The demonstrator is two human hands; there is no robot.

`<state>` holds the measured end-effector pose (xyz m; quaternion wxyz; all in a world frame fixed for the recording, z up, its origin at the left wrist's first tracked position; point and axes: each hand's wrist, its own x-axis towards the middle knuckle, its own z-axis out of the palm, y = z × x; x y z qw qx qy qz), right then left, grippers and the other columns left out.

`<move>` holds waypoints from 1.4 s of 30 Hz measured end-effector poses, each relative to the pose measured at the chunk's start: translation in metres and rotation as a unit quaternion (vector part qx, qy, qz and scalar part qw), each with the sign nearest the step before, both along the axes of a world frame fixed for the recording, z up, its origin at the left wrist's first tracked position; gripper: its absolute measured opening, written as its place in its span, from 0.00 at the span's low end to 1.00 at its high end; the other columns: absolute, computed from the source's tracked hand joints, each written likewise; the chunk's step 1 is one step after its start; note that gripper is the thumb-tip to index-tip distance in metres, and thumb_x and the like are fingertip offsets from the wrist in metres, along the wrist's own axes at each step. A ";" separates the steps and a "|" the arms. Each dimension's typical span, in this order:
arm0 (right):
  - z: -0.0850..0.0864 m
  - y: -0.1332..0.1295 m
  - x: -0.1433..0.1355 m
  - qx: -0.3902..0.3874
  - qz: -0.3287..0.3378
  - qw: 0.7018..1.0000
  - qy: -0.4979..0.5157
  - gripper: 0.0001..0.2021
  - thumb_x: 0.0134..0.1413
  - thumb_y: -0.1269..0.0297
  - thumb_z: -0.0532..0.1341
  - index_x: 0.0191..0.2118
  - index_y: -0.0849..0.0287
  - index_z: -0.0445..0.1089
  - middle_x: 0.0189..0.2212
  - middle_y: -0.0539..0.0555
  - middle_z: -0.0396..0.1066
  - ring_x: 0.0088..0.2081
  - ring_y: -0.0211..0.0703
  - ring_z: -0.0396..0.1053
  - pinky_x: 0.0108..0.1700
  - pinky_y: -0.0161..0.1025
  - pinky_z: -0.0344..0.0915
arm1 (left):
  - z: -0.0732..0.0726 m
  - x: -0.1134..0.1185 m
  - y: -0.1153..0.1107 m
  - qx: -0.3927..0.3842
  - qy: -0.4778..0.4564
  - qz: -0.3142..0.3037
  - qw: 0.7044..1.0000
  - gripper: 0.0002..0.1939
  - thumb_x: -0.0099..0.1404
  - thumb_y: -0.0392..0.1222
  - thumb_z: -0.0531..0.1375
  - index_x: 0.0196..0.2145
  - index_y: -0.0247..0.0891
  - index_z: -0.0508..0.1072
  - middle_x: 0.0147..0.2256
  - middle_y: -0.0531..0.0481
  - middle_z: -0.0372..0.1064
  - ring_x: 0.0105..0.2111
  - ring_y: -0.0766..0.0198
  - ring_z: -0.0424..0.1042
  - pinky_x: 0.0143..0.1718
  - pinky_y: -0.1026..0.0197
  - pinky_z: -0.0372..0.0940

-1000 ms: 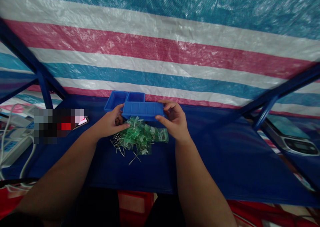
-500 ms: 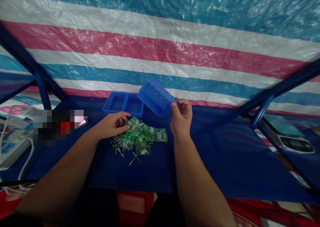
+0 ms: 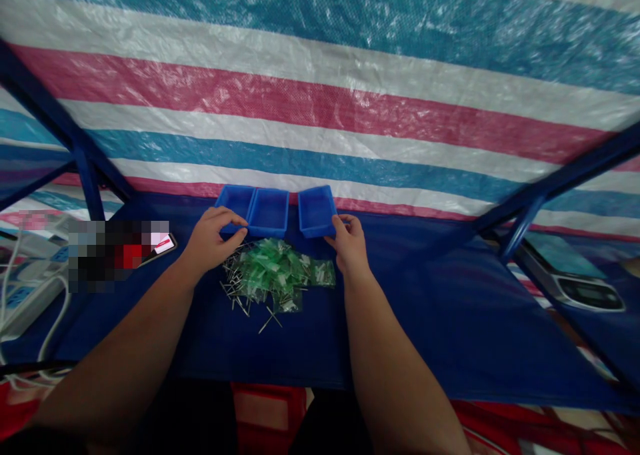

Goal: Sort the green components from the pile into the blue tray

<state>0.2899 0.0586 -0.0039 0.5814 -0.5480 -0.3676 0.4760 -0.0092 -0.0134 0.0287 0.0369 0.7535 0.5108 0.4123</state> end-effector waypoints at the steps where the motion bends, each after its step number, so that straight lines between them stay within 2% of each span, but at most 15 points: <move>1: -0.002 0.001 0.000 -0.002 0.001 1.000 -0.026 0.19 0.44 0.50 0.69 0.38 0.53 0.65 0.31 0.45 0.66 0.34 0.39 0.69 0.37 0.42 0.75 | -0.001 -0.002 0.001 0.004 0.007 0.039 0.999 0.06 0.64 0.41 0.63 0.38 0.41 0.78 0.38 0.48 0.74 0.42 0.55 0.72 0.51 0.47 0.64; 4: -0.008 0.003 0.004 0.000 0.009 0.992 -0.125 0.19 0.46 0.49 0.66 0.41 0.53 0.69 0.32 0.48 0.67 0.34 0.42 0.69 0.34 0.40 0.72 | -0.006 -0.006 0.002 -0.027 0.023 0.130 0.991 0.10 0.62 0.45 0.65 0.41 0.45 0.79 0.48 0.46 0.73 0.51 0.49 0.70 0.55 0.41 0.62; 6: -0.013 0.004 0.007 0.010 0.015 0.980 -0.197 0.18 0.47 0.49 0.65 0.41 0.55 0.71 0.31 0.49 0.70 0.33 0.43 0.69 0.33 0.40 0.70 | -0.010 -0.007 0.003 -0.052 0.026 0.150 0.987 0.12 0.61 0.47 0.66 0.44 0.47 0.79 0.54 0.47 0.71 0.56 0.46 0.67 0.58 0.39 0.60; 10: -0.021 0.006 0.012 0.051 0.053 0.956 -0.283 0.16 0.50 0.50 0.63 0.36 0.58 0.75 0.29 0.52 0.73 0.33 0.44 0.69 0.34 0.39 0.68 | -0.018 -0.007 0.006 -0.064 0.026 0.123 0.990 0.14 0.63 0.48 0.65 0.47 0.46 0.79 0.58 0.45 0.70 0.60 0.47 0.66 0.61 0.39 0.59; 15: -0.023 0.006 0.010 0.099 0.076 0.939 -0.319 0.16 0.53 0.50 0.62 0.38 0.58 0.77 0.27 0.52 0.74 0.29 0.43 0.68 0.35 0.40 0.67 | -0.022 -0.007 0.010 -0.084 0.024 0.076 0.993 0.13 0.65 0.46 0.64 0.47 0.46 0.79 0.55 0.45 0.73 0.57 0.48 0.69 0.63 0.34 0.54; 18: -0.016 0.003 0.009 0.116 0.060 0.928 -0.349 0.16 0.54 0.52 0.62 0.41 0.58 0.77 0.30 0.53 0.75 0.29 0.44 0.69 0.36 0.42 0.67 | -0.021 -0.006 0.009 -0.094 0.026 0.072 0.993 0.12 0.65 0.45 0.64 0.47 0.48 0.78 0.55 0.46 0.74 0.57 0.48 0.69 0.64 0.32 0.50; 21: -0.001 -0.008 0.005 0.196 0.006 0.884 -0.424 0.15 0.53 0.54 0.65 0.43 0.58 0.75 0.33 0.55 0.73 0.31 0.44 0.67 0.38 0.44 0.66 | -0.019 -0.004 0.007 -0.103 0.030 0.073 0.992 0.12 0.66 0.45 0.63 0.48 0.49 0.78 0.55 0.47 0.74 0.58 0.48 0.68 0.64 0.32 0.49; 22: 0.006 -0.014 0.002 0.230 0.011 0.871 -0.434 0.15 0.53 0.55 0.65 0.43 0.58 0.75 0.33 0.54 0.72 0.32 0.44 0.67 0.38 0.43 0.66 | -0.019 -0.004 0.007 -0.105 0.031 0.074 0.991 0.12 0.67 0.44 0.62 0.48 0.49 0.78 0.54 0.48 0.74 0.58 0.48 0.68 0.64 0.32 0.49; 24: 0.020 -0.029 -0.007 0.276 0.107 0.855 -0.425 0.12 0.57 0.57 0.64 0.44 0.56 0.74 0.31 0.52 0.71 0.33 0.43 0.68 0.38 0.42 0.66 | -0.018 -0.003 0.007 -0.106 0.032 0.076 0.991 0.12 0.67 0.44 0.62 0.48 0.49 0.78 0.53 0.48 0.75 0.57 0.48 0.69 0.63 0.32 0.49; 27: 0.036 -0.051 -0.023 0.307 0.324 0.786 -0.428 0.09 0.60 0.60 0.63 0.44 0.54 0.74 0.35 0.53 0.72 0.37 0.43 0.70 0.42 0.42 0.67 | -0.019 -0.002 0.007 -0.102 0.029 0.077 0.991 0.11 0.67 0.44 0.61 0.47 0.49 0.78 0.52 0.48 0.76 0.55 0.49 0.70 0.63 0.33 0.48; 28: 0.039 -0.057 -0.028 0.310 0.363 0.766 -0.430 0.09 0.60 0.60 0.63 0.44 0.54 0.74 0.38 0.54 0.72 0.40 0.44 0.71 0.45 0.43 0.68 | -0.019 -0.002 0.007 -0.100 0.028 0.076 0.992 0.11 0.67 0.44 0.61 0.47 0.49 0.78 0.51 0.48 0.77 0.55 0.49 0.70 0.63 0.34 0.49; 30: 0.041 -0.064 -0.035 0.307 0.395 0.748 -0.436 0.11 0.59 0.62 0.64 0.48 0.54 0.73 0.42 0.55 0.72 0.43 0.46 0.71 0.48 0.44 0.68 | -0.018 -0.002 0.007 -0.099 0.026 0.077 0.992 0.11 0.68 0.43 0.60 0.47 0.49 0.78 0.50 0.49 0.77 0.54 0.50 0.71 0.63 0.35 0.49; 36: 0.032 -0.061 -0.038 0.291 0.346 0.764 -0.461 0.16 0.57 0.69 0.63 0.52 0.53 0.72 0.48 0.57 0.72 0.46 0.48 0.72 0.49 0.47 0.69 | -0.020 0.002 0.008 -0.092 0.024 0.093 0.991 0.11 0.68 0.43 0.60 0.46 0.49 0.79 0.47 0.49 0.78 0.52 0.49 0.71 0.60 0.36 0.50; 42: 0.025 -0.052 -0.035 0.282 0.300 0.787 -0.460 0.12 0.57 0.70 0.60 0.46 0.54 0.75 0.41 0.55 0.76 0.39 0.45 0.73 0.44 0.45 0.69 | -0.020 0.005 0.007 -0.075 0.020 0.097 0.992 0.09 0.68 0.44 0.61 0.45 0.49 0.79 0.46 0.49 0.79 0.51 0.49 0.71 0.59 0.37 0.50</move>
